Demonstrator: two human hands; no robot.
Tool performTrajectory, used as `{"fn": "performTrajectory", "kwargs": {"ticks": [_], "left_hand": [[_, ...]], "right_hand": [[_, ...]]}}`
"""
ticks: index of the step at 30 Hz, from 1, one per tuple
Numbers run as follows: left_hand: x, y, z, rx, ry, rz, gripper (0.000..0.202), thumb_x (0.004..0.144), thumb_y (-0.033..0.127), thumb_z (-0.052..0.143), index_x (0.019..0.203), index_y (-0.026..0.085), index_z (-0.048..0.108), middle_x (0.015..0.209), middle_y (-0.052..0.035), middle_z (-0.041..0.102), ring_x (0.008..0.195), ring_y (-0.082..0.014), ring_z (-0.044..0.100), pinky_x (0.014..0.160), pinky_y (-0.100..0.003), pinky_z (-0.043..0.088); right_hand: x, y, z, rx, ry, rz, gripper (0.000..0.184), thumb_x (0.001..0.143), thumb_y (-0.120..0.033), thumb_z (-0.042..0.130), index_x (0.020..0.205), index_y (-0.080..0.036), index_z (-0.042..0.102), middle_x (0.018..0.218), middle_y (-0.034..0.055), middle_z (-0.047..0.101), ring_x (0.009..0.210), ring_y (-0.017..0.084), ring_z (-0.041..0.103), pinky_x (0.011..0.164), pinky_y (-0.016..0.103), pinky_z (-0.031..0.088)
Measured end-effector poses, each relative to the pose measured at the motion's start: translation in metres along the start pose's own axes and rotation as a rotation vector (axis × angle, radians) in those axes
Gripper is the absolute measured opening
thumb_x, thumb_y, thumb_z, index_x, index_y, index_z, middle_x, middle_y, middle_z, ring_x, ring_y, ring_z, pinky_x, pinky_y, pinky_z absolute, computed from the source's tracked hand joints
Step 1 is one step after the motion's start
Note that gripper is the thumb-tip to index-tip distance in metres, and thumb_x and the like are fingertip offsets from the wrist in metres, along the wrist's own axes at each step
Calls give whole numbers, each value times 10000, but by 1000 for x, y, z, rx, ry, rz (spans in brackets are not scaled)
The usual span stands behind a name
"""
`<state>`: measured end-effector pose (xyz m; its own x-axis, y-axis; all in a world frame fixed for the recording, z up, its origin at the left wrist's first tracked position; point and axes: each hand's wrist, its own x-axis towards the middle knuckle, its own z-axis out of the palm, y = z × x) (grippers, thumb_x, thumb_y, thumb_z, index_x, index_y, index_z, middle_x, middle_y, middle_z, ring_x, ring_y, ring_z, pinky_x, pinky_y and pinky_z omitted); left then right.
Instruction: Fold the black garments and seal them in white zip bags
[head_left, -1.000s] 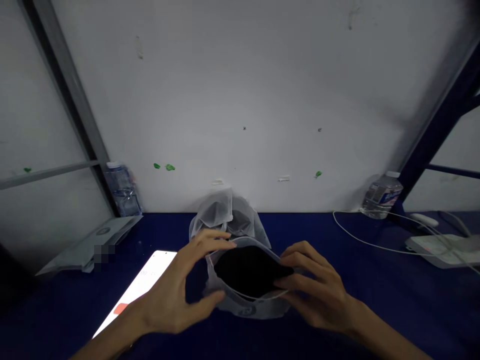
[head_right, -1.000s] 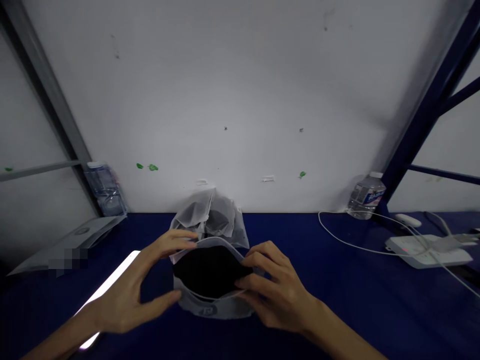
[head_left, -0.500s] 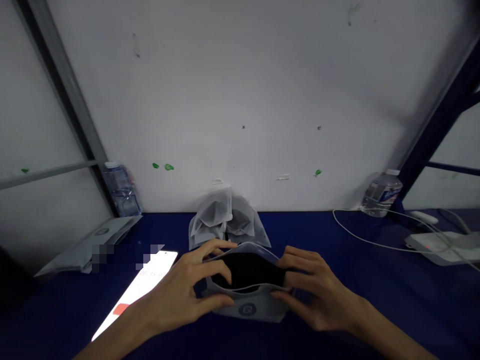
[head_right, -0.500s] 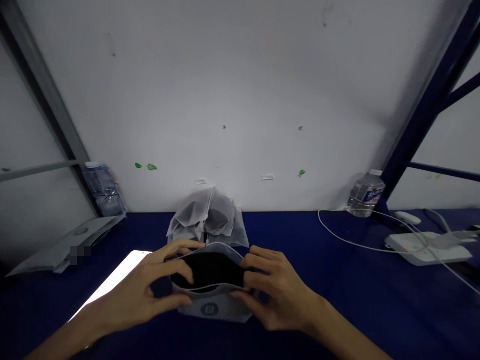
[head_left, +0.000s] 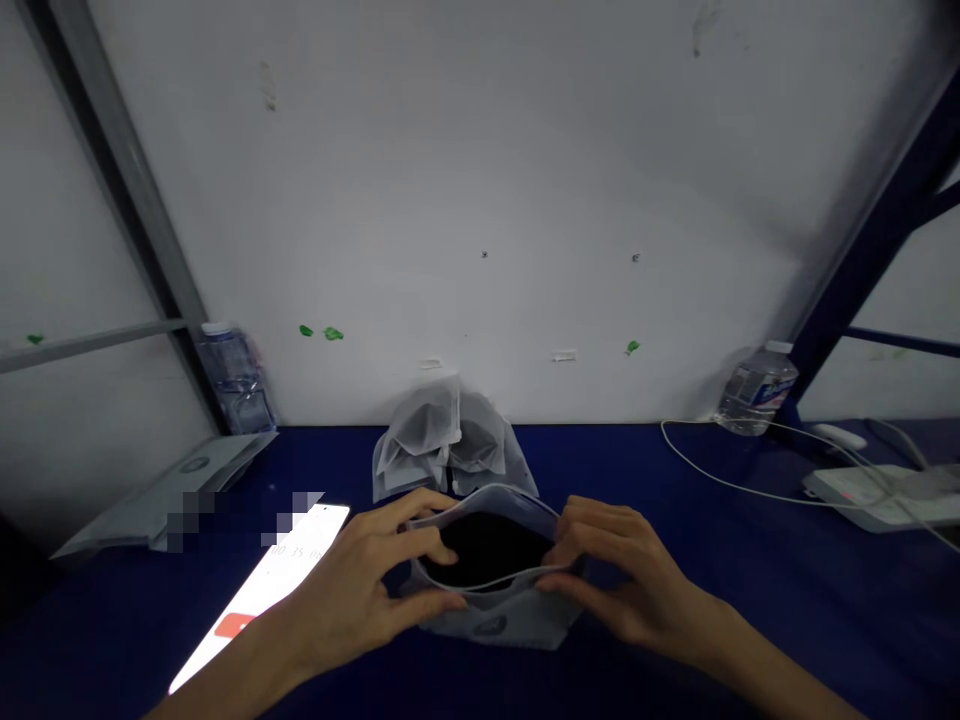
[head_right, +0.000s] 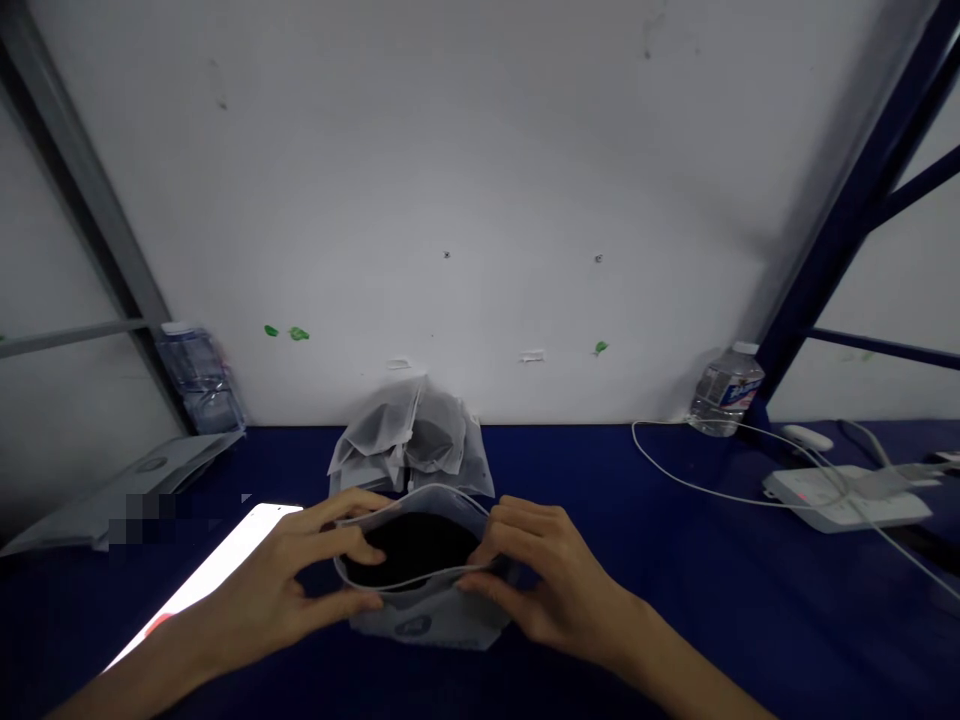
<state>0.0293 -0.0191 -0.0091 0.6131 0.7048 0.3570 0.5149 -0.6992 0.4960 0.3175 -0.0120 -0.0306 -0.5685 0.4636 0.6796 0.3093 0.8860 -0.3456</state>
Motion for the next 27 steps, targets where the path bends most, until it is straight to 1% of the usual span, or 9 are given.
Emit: {"fn": "performTrajectory", "kwargs": {"ticks": [4,8,10,11,13,16,18,21,27], "left_hand": [[0,0,1,50,-52,-13,116,879,358,690,883,242,685,1248,-27,579,915,-187,642,786,-347,539],[-2,0,1,89,-58,-45,135,866,384,705,902,257,675,1117,-22,631,907,-204,638,803,-371,526],[-4,-2,3,63,-32,-65,174,857,374,723,960,261,640,1035,-10,656,881,-193,636,767,-338,519],[-5,-3,4,43,-3,-65,205,851,358,736,987,262,617,1001,0,664,857,-181,634,745,-315,512],[-5,-7,7,10,59,-18,237,847,322,750,1003,255,585,940,20,669,796,-151,619,699,-273,488],[-4,-11,9,19,101,93,190,868,317,733,870,217,571,832,34,647,684,-116,574,613,-232,438],[-3,-12,9,40,92,124,256,873,340,725,766,193,545,800,30,643,648,-107,561,578,-223,418],[-1,-10,7,46,59,127,332,864,369,730,695,176,521,811,14,654,645,-107,573,558,-212,423],[-1,-4,2,121,-9,72,303,874,371,713,673,174,601,862,3,657,644,-106,589,551,-219,407]], "right_hand": [[1,-1,1,7,-27,7,122,924,-244,667,820,-184,645,741,9,634,681,136,562,599,280,434],[0,-2,2,-34,-35,7,112,932,-241,644,834,-191,622,754,8,615,682,136,555,591,277,434],[-1,-1,2,-83,-8,4,86,914,-242,661,879,-198,595,756,1,613,660,131,552,571,268,434],[-2,-1,2,-109,15,1,107,902,-248,677,910,-201,581,751,-5,611,639,126,547,554,261,429],[-3,1,3,-136,53,-10,165,885,-258,703,940,-206,557,746,-15,613,605,114,540,528,248,420],[-4,2,4,-102,51,-21,169,887,-255,716,912,-206,556,749,-14,629,609,106,553,528,232,431],[-4,3,4,-66,38,-20,164,884,-241,724,887,-200,566,749,-8,639,623,106,562,541,228,445],[-4,3,5,-46,47,-42,156,878,-228,733,848,-188,585,727,-3,630,620,105,556,541,227,442],[-1,2,6,-83,78,-82,173,878,-202,719,749,-176,605,688,-10,567,588,96,511,510,230,384]]}}
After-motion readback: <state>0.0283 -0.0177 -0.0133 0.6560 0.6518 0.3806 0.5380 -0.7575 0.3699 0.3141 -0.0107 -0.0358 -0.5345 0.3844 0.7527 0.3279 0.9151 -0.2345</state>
